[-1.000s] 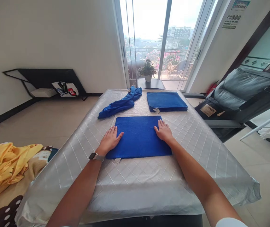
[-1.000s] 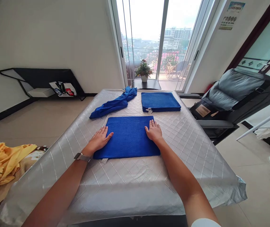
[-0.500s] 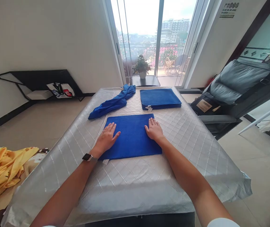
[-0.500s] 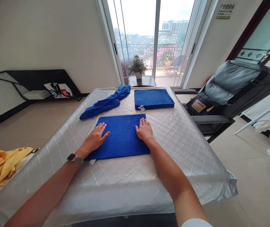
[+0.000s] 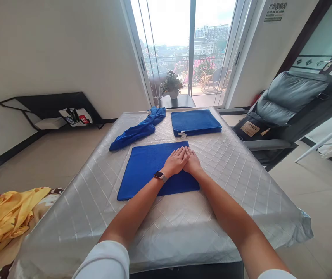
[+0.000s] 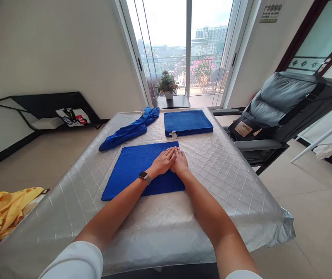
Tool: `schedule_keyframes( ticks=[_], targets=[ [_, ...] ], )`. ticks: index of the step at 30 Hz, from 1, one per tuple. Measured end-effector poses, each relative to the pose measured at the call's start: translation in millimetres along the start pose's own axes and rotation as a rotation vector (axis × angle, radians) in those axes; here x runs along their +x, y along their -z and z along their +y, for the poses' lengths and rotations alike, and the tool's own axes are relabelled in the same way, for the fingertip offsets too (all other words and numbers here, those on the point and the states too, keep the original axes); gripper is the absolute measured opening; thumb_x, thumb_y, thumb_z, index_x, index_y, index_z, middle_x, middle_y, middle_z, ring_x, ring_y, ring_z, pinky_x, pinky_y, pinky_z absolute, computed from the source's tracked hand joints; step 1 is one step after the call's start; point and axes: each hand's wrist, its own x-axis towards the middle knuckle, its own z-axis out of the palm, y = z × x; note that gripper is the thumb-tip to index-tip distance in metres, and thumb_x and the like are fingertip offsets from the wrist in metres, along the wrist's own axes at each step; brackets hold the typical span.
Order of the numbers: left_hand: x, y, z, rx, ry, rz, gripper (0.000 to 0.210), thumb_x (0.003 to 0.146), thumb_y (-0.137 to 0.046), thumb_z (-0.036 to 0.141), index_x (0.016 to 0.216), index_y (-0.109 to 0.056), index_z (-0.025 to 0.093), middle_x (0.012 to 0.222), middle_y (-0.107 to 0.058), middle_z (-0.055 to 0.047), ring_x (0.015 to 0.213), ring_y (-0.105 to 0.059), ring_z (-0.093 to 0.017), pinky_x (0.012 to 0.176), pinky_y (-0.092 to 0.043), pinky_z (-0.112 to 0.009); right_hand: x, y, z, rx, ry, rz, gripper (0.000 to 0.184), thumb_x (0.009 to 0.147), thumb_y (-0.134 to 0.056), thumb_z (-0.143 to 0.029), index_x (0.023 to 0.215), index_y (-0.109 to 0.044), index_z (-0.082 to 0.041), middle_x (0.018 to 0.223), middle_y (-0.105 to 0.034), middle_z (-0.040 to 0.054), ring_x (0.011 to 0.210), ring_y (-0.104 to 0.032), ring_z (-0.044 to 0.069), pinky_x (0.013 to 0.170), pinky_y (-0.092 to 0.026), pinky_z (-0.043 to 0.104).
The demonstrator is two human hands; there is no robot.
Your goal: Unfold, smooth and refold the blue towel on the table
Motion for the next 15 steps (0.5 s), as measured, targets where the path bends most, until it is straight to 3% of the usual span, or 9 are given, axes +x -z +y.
schedule_keyframes(
  ticks=[3,10,15],
  targets=[
    [-19.4,10.5,-27.9,0.065,0.088,-0.016,0.077,0.108,-0.011,0.061,0.163,-0.035,0.013,0.17,-0.034,-0.015,0.159,-0.026,-0.026,0.131,-0.019,-0.047,2.0,0.4,-3.3,0.033,-0.031,0.027,0.068,0.108,-0.024,-0.039,0.166,-0.024,-0.004,0.175,-0.019,0.0126,0.162,-0.016,0.024,0.13,-0.012,0.039],
    [-74.6,51.4,-116.8,0.161,0.446,-0.041,0.085,0.106,-0.01,0.064,0.165,-0.028,0.006,0.173,-0.024,-0.018,0.161,-0.019,-0.029,0.131,-0.014,-0.047,2.6,5.2,-6.6,0.041,-0.055,-0.001,0.069,0.109,-0.022,-0.041,0.166,-0.023,-0.003,0.175,-0.017,0.0134,0.162,-0.016,0.023,0.13,-0.011,0.038],
    [-96.6,61.7,-146.2,0.186,0.573,-0.005,0.088,0.106,-0.011,0.064,0.164,-0.024,0.0,0.172,-0.023,-0.02,0.161,-0.02,-0.029,0.131,-0.017,-0.045,2.5,7.0,-6.8,0.016,-0.067,-0.014,0.069,0.11,-0.022,-0.042,0.167,-0.022,-0.003,0.175,-0.017,0.0129,0.162,-0.015,0.023,0.13,-0.011,0.038]
  ],
)
